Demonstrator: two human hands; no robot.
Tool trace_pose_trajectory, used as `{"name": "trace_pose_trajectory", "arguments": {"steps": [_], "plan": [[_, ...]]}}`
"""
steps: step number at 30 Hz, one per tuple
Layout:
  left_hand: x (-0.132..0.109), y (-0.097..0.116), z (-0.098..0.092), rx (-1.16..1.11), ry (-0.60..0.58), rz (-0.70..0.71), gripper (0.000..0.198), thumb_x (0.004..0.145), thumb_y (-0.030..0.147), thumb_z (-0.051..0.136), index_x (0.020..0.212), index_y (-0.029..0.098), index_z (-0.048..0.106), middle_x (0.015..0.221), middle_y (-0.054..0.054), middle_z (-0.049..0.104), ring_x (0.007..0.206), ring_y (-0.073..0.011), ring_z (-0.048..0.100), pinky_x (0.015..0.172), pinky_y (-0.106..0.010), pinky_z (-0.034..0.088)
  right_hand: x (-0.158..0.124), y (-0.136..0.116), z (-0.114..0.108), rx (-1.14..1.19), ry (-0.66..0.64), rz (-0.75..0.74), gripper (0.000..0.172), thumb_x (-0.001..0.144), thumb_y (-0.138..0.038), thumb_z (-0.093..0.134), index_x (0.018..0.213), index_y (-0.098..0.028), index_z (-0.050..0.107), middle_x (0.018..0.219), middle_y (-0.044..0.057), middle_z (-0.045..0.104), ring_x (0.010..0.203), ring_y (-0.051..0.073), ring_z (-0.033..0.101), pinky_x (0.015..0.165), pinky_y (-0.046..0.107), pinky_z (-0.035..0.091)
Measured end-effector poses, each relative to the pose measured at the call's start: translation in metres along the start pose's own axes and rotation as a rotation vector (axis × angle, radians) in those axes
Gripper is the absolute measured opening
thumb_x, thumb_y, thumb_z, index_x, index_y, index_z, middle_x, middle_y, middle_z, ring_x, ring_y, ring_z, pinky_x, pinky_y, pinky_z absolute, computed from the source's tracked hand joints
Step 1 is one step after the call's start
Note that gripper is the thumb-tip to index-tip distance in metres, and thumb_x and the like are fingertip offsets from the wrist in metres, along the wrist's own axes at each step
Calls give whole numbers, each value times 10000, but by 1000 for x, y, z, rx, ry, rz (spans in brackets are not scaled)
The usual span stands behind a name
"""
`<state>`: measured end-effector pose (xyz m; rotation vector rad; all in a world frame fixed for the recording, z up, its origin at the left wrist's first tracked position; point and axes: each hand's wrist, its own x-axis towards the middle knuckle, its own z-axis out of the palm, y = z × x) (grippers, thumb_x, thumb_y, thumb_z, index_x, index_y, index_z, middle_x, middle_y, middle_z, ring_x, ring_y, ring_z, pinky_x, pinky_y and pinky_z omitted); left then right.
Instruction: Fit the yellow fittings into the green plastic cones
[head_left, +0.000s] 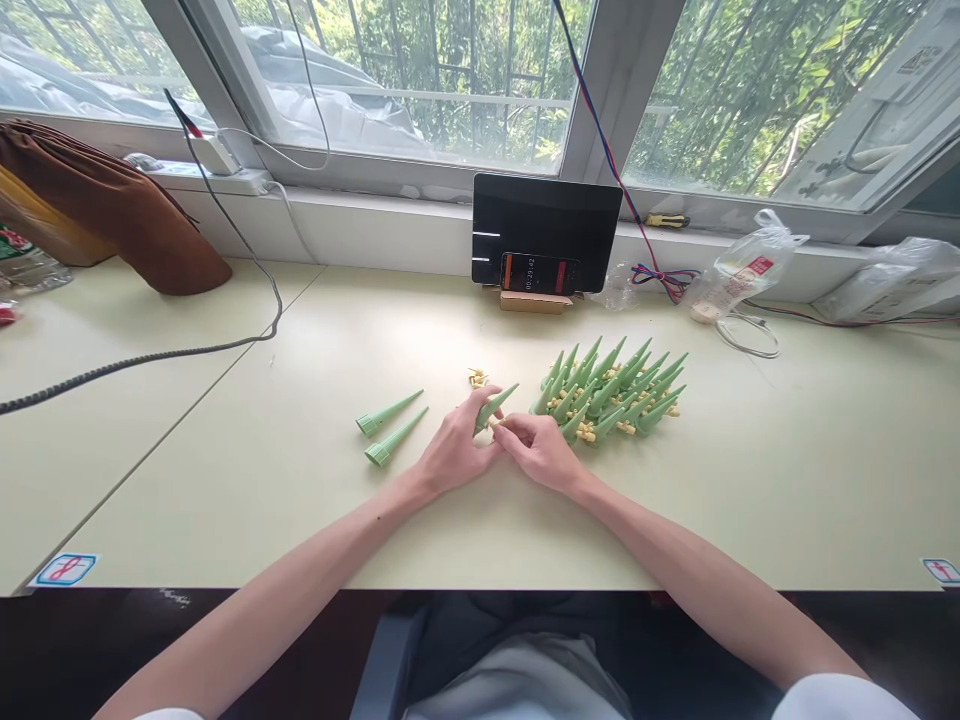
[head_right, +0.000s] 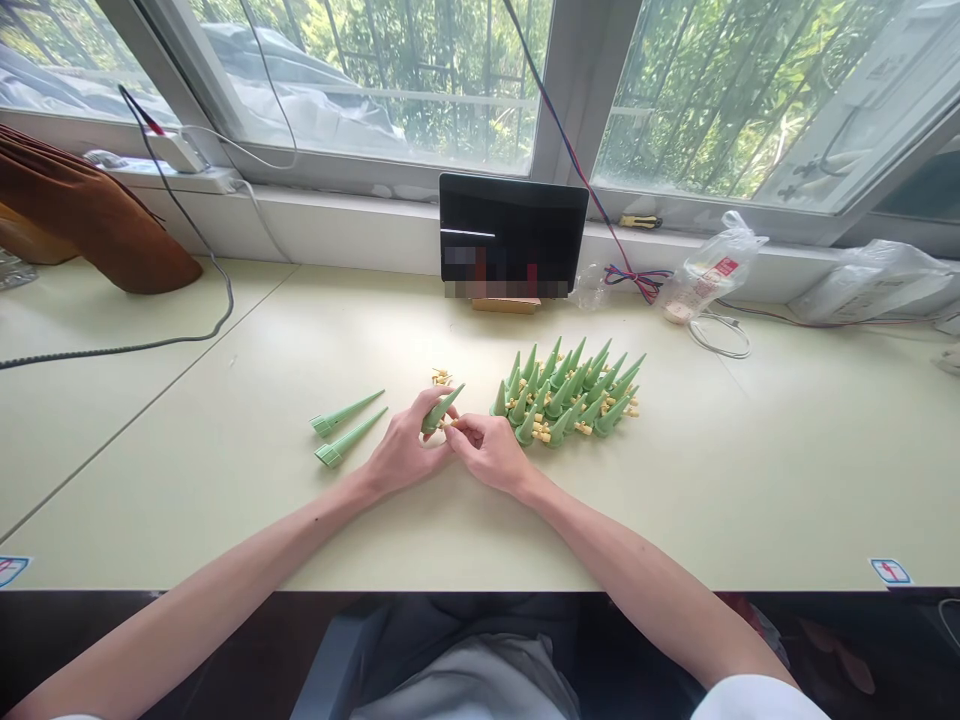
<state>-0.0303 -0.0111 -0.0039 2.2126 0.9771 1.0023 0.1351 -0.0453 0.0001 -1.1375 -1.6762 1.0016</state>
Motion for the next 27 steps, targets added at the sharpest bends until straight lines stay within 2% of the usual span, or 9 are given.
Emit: {"name": "trace_pose_trajectory", "arguments": {"steps": [7, 11, 15, 19, 27], "plan": [[0, 2, 0, -42, -12, -33, 531, 762, 149, 621, 1215, 272, 373, 946, 19, 645, 575, -65, 474, 554, -191, 400, 0, -2, -1, 20, -17, 30, 339, 926, -423, 528, 740, -161, 634, 548, -18, 519, 485, 106, 429, 460, 235, 333], [0, 1, 1, -32, 9, -56, 519, 760, 187, 647, 1197, 270, 380, 953, 13, 641, 595, -71, 508, 558, -194, 414, 0, 0, -2, 40, -17, 32, 343, 933, -435, 528, 752, -166, 640, 564, -18, 544, 492, 107, 466, 474, 232, 367], [-1, -2, 3, -11, 45, -99, 569, 735, 237, 694, 1208, 261, 379, 1015, -28, 641, 704, -109, 591, 559, -199, 437, 0, 4, -1, 87, -1, 54, 362, 940, -451, 532, 735, -166, 621, 611, -8, 576, 506, 107, 499, 494, 234, 402], [0, -1, 3, 60, 96, -109, 524, 724, 275, 717, 1145, 244, 407, 1057, -47, 641, 685, -107, 583, 553, -213, 449, 1, 5, -1, 130, 10, 60, 399, 952, -466, 519, 695, -172, 596, 597, -8, 566, 477, 105, 488, 489, 245, 406], [1, 2, 3, 70, 147, -54, 374, 745, 228, 680, 1041, 228, 452, 863, 22, 590, 583, -72, 485, 555, -206, 471, 3, 5, -1, 170, 14, 77, 390, 934, -489, 546, 745, -165, 653, 549, -19, 552, 470, 112, 504, 491, 243, 439]]}}
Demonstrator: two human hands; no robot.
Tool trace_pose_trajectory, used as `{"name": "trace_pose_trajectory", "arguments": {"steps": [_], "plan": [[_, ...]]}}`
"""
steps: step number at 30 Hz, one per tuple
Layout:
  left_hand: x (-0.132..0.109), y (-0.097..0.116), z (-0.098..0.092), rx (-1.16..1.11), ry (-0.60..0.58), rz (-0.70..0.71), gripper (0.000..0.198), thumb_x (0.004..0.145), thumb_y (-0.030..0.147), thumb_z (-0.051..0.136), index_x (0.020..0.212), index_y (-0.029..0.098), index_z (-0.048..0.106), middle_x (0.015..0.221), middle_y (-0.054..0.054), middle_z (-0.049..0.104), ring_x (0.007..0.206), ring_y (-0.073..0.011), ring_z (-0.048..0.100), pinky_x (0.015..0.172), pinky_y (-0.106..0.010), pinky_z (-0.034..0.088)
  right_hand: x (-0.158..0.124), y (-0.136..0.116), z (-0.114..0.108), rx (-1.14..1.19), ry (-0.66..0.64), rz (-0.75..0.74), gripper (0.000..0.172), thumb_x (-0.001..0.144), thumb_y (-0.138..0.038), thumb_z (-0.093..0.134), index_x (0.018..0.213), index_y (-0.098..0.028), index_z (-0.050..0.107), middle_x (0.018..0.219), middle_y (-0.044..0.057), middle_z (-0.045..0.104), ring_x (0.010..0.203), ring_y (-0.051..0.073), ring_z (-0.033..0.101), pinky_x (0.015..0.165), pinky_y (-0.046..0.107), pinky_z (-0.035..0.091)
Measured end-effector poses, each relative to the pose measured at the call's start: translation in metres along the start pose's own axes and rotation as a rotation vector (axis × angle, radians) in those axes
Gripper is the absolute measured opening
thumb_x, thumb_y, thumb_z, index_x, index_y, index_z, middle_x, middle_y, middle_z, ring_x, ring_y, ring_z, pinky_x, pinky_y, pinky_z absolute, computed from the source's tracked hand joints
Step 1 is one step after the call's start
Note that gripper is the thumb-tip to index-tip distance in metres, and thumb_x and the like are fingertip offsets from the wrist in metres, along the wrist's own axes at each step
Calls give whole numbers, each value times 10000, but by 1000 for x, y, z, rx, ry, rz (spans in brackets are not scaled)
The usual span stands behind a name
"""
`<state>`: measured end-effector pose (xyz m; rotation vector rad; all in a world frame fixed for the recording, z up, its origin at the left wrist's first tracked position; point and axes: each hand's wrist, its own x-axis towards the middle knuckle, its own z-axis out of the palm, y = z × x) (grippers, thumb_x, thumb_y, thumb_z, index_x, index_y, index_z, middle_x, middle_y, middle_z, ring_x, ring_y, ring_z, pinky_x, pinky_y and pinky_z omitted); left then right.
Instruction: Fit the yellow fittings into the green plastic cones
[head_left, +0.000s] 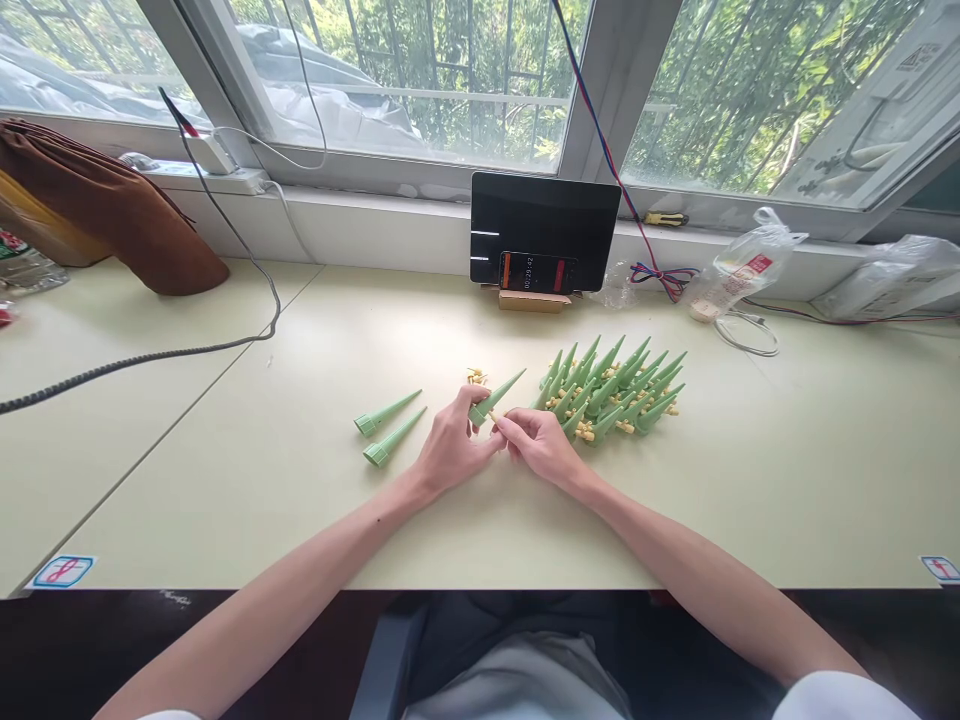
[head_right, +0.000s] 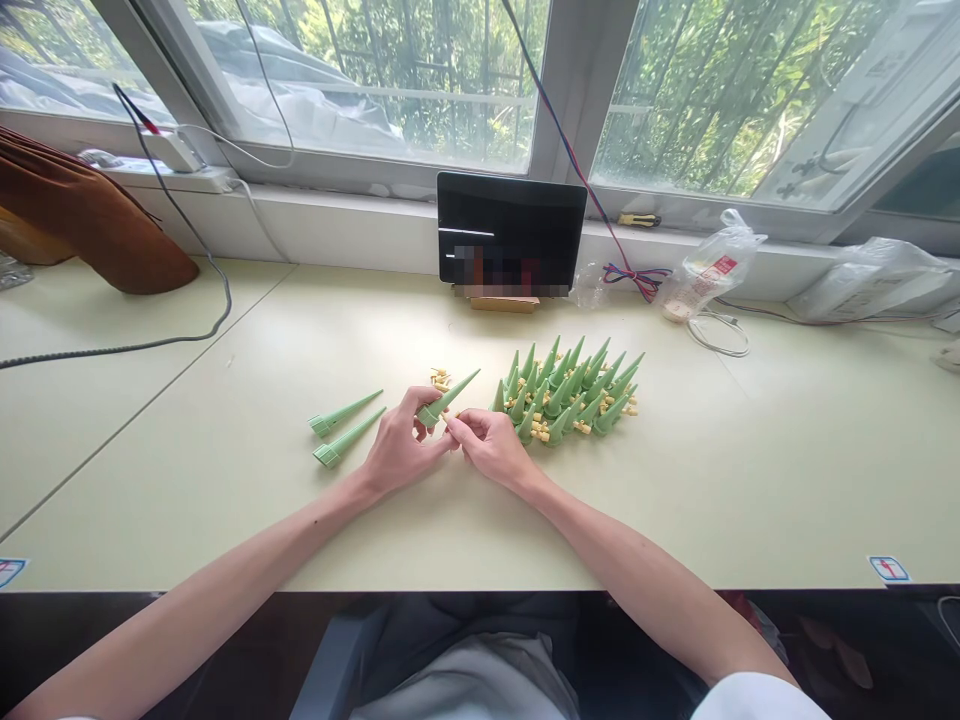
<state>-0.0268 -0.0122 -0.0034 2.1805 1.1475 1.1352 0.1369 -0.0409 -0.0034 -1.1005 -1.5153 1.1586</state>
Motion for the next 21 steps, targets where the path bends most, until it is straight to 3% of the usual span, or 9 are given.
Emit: {"name": "trace_pose_trajectory", "arguments": {"steps": [11, 21], "plan": [[0, -1, 1, 12, -3, 22, 293, 757, 247, 682, 971, 210, 486, 756, 35, 563, 543, -72, 389, 517, -202, 421, 0, 4, 0, 10, 12, 13, 345, 921, -444, 571, 746, -159, 656, 580, -1, 585, 467, 112, 510, 466, 238, 429], [-3, -2, 2, 22, -27, 47, 257, 798, 266, 651, 984, 204, 486, 865, -9, 643, 571, -82, 434, 535, -215, 424, -4, -1, 2, -96, 59, -36, 342, 924, -418, 555, 705, -161, 607, 619, 5, 563, 501, 109, 479, 471, 239, 373]]}}
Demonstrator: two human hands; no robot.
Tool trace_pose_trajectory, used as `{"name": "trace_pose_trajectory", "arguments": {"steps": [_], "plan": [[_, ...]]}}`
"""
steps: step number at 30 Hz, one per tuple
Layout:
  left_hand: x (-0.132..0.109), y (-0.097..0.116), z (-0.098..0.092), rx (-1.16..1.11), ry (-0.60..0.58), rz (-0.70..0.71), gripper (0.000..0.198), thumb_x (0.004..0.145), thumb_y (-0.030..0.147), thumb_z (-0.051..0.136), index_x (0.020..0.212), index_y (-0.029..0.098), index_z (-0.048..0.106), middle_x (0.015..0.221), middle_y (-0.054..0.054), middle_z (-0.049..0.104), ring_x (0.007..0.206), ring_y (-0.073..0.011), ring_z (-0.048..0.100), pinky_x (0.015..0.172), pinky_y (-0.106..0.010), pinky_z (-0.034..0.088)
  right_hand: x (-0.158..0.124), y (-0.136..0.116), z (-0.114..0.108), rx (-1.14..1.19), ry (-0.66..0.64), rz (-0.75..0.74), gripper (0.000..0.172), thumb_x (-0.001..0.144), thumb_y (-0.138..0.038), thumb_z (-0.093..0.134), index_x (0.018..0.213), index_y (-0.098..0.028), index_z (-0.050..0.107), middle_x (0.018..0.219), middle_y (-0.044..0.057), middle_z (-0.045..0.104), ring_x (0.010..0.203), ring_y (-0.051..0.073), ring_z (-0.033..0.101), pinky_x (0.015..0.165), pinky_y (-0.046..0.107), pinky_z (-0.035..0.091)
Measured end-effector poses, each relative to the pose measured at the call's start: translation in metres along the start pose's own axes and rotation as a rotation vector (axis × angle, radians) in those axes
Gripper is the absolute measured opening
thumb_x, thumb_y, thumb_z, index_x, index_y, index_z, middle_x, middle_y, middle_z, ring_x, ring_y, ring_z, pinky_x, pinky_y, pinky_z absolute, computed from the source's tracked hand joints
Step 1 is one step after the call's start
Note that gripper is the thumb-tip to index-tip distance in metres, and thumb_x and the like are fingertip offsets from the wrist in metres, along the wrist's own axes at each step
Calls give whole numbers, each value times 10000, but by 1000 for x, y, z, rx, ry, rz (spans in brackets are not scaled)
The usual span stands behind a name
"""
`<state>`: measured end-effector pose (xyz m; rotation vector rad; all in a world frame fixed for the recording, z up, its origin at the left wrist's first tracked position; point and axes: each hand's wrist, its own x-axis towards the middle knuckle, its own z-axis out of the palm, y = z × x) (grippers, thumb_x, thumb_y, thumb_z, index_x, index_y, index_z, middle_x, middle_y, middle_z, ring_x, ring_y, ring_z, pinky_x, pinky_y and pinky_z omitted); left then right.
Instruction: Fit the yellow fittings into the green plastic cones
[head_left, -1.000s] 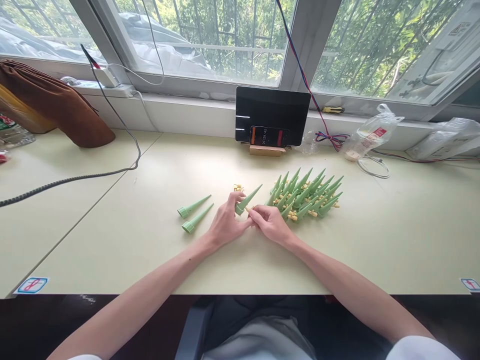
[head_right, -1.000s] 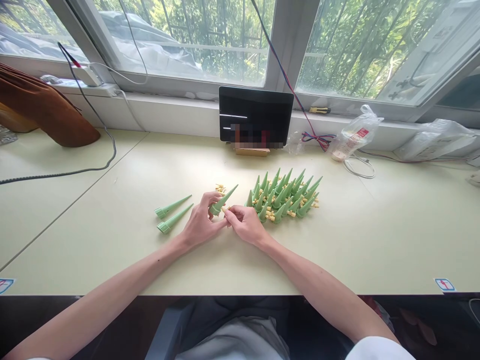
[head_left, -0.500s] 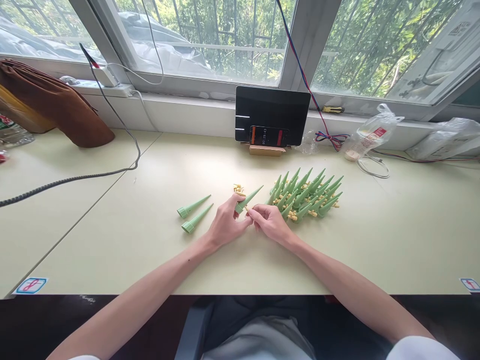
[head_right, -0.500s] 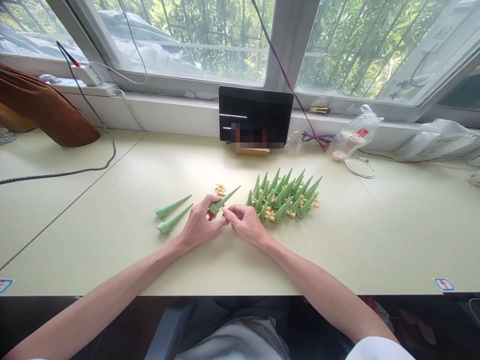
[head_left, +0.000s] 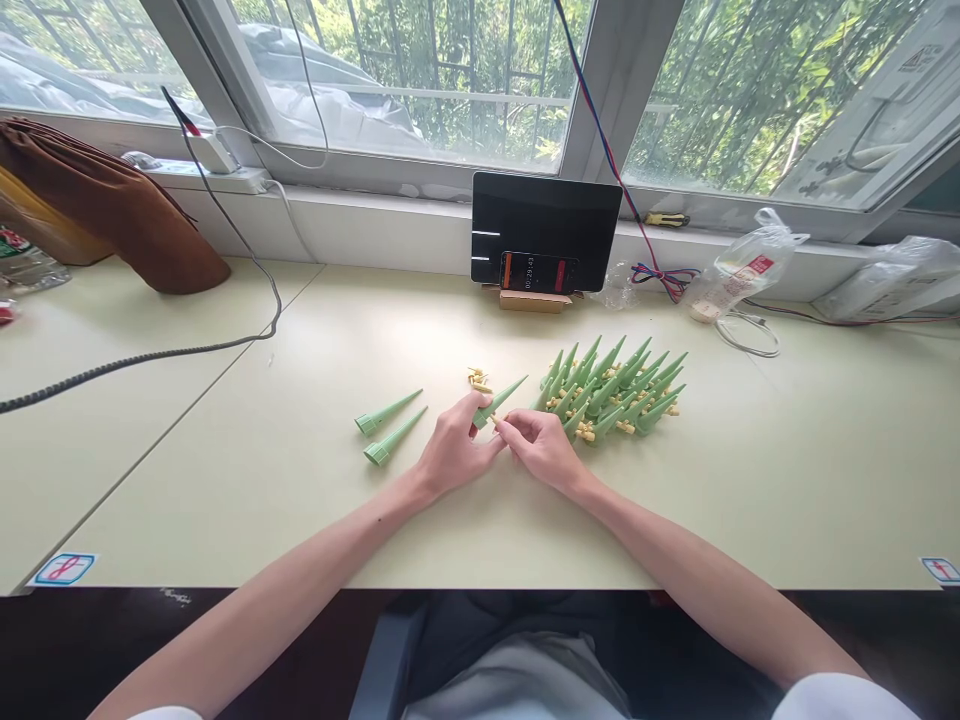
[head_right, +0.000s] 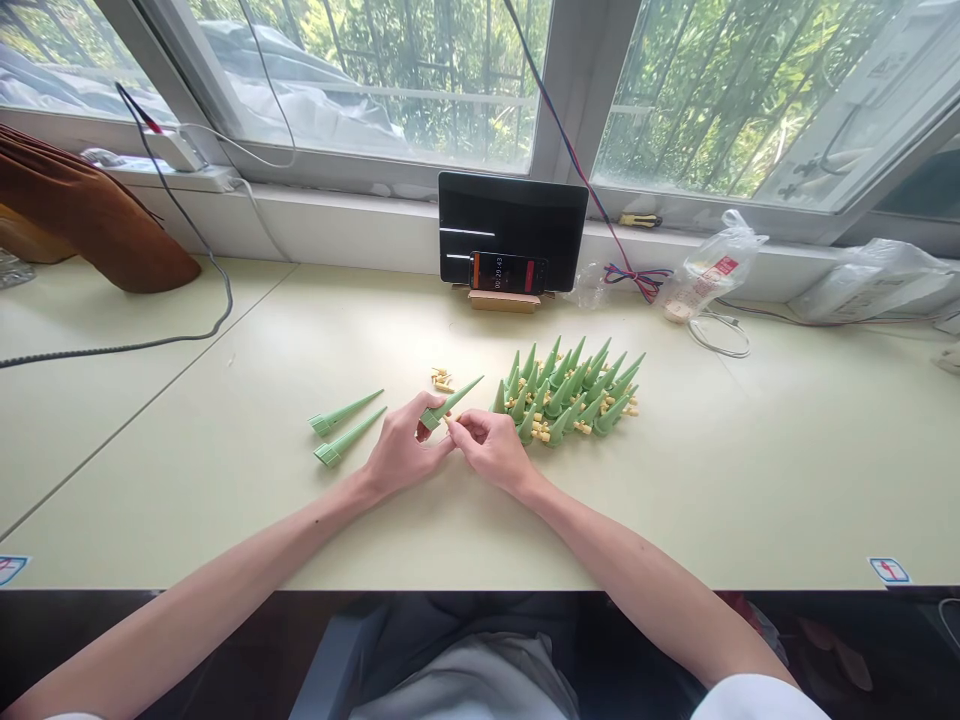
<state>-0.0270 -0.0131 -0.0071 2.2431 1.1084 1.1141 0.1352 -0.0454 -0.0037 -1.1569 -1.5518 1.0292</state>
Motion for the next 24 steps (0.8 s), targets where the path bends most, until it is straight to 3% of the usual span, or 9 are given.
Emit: {"name": "trace_pose_trajectory", "arguments": {"steps": [9, 24], "plan": [[-1, -2, 2, 5, 14, 42, 278, 779, 213, 650, 1006, 202, 490, 990, -49, 691, 594, -89, 509, 516, -220, 408, -2, 2, 2, -106, 56, -104, 304, 921, -368, 559, 707, -159, 614, 627, -2, 532, 538, 106, 408, 508, 255, 319], [-3, -2, 2, 40, -12, 68, 314, 780, 227, 664, 1029, 203, 475, 892, -19, 641, 593, -98, 509, 529, -230, 400, 2, 5, 0, 179, 17, 36, 311, 930, -451, 567, 784, -179, 606, 603, -24, 533, 484, 115, 510, 479, 249, 410]]}}
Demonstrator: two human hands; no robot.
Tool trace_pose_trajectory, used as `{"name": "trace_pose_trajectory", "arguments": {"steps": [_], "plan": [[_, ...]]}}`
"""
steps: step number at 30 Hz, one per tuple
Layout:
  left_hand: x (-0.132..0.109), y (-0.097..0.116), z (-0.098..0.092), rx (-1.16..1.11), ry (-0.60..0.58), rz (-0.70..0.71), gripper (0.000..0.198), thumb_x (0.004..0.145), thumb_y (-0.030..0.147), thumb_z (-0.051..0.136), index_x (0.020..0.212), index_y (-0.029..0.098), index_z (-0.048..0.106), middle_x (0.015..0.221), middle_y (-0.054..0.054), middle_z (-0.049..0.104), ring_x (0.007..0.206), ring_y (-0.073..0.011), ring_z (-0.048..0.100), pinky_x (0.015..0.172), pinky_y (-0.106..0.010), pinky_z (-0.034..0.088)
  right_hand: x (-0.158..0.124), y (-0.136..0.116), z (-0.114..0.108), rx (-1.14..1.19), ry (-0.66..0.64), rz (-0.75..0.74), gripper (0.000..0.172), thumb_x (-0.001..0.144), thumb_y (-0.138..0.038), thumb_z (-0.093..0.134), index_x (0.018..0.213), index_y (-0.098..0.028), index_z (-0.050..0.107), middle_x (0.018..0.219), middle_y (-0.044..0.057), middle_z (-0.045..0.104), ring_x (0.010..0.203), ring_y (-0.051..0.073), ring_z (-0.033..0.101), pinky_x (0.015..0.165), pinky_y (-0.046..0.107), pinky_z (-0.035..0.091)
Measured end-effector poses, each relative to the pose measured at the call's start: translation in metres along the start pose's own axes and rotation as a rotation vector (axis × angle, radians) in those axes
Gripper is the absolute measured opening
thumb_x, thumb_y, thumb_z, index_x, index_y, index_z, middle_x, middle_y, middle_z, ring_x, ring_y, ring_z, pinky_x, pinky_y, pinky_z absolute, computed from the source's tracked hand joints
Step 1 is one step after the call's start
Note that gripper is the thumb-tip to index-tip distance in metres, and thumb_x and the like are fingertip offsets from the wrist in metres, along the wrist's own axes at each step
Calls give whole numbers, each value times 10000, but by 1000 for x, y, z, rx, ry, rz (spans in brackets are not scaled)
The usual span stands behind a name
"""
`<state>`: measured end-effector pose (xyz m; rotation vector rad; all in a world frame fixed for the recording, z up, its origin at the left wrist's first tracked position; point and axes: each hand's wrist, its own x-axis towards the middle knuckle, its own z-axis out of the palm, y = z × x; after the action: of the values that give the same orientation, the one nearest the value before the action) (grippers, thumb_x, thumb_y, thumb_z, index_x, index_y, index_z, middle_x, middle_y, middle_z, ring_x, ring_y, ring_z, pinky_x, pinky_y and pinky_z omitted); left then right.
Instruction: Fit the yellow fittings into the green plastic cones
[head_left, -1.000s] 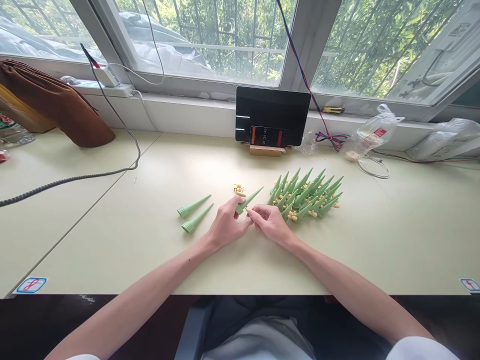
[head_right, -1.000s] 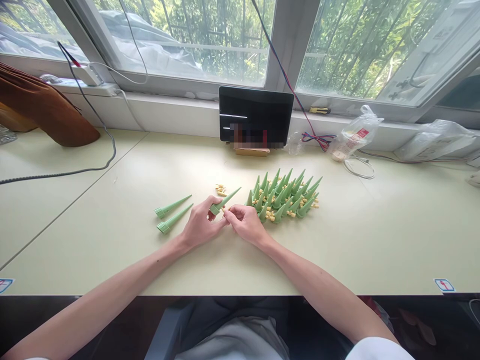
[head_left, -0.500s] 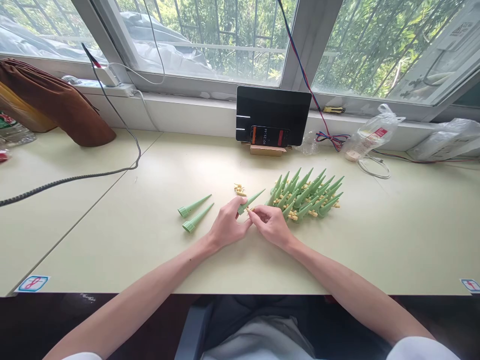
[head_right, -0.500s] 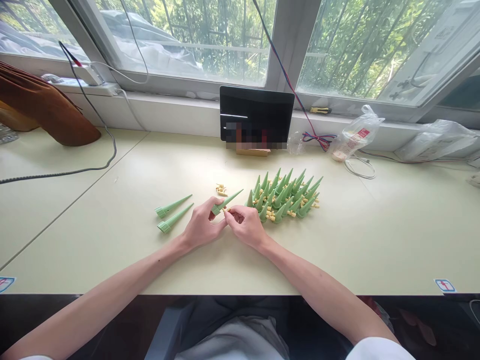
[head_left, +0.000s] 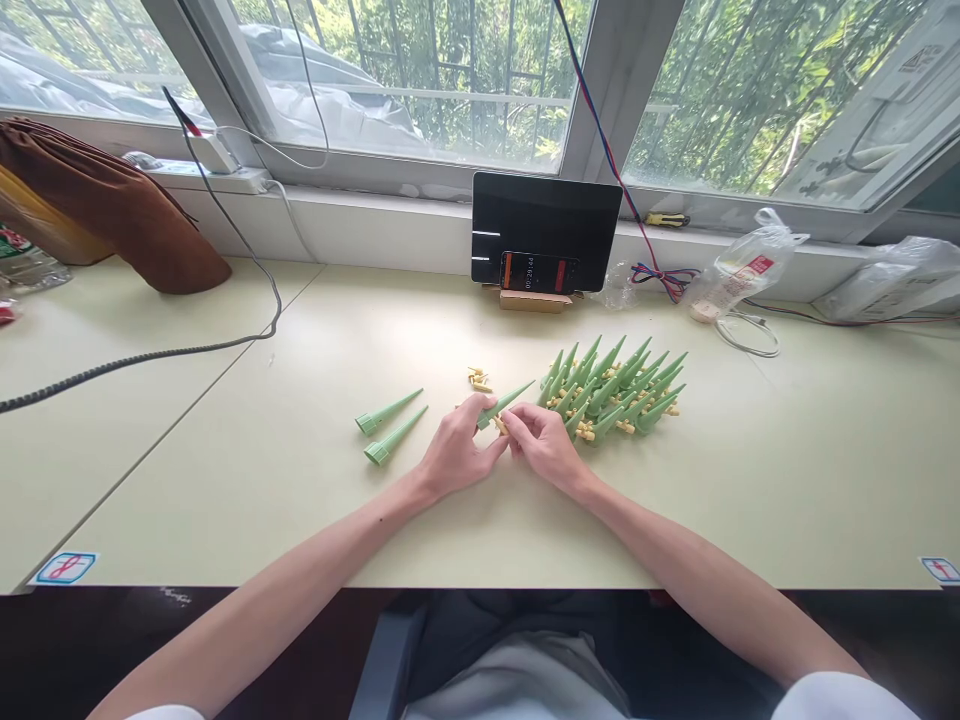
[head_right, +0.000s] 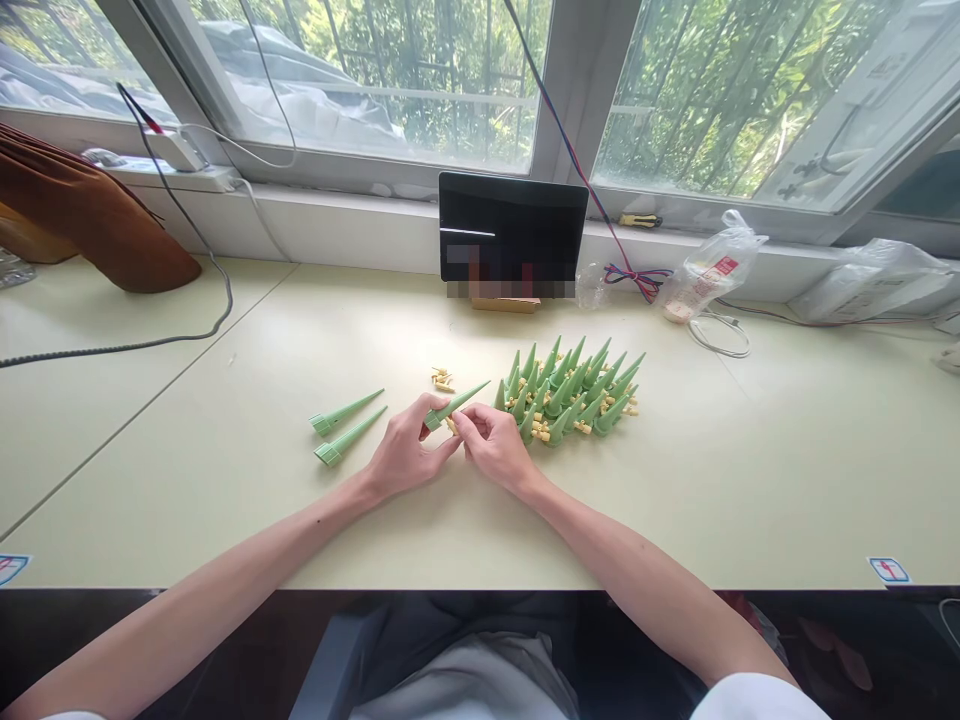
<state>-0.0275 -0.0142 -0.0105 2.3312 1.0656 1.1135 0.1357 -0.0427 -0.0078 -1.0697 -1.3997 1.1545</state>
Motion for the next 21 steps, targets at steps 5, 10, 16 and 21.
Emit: {"name": "trace_pose_trajectory", "arguments": {"steps": [5, 10, 16, 21], "plan": [[0, 1, -1, -2, -2, 2, 325, 779, 237, 674, 1027, 206, 466, 869, -16, 630, 598, -106, 521, 543, -238, 408, 0, -1, -1, 0, -38, 20, 344, 945, -456, 544, 763, -172, 615, 624, -4, 584, 491, 109, 519, 463, 237, 397], [0, 1, -1, -1, -15, -14, 355, 766, 224, 682, 1038, 214, 453, 838, 1, 618, 574, -104, 504, 546, -241, 407, 1, -5, 1, 119, -50, 80, 347, 919, -466, 576, 744, -169, 609, 665, 16, 621, 511, 116, 530, 427, 231, 404], [0, 2, -1, -15, -21, -7, 345, 787, 239, 663, 1058, 213, 451, 824, 14, 600, 533, -84, 431, 541, -236, 404, 3, -7, 2, 334, -85, 182, 339, 868, -461, 644, 719, -157, 627, 676, 31, 650, 532, 119, 549, 440, 229, 419], [1, 4, -3, -27, -30, -6, 318, 795, 239, 648, 1042, 208, 450, 802, 20, 586, 528, -77, 405, 524, -223, 386, 3, -4, 1, 449, -123, 223, 315, 856, -432, 670, 741, -139, 663, 686, 42, 663, 564, 115, 558, 480, 227, 417]]}}
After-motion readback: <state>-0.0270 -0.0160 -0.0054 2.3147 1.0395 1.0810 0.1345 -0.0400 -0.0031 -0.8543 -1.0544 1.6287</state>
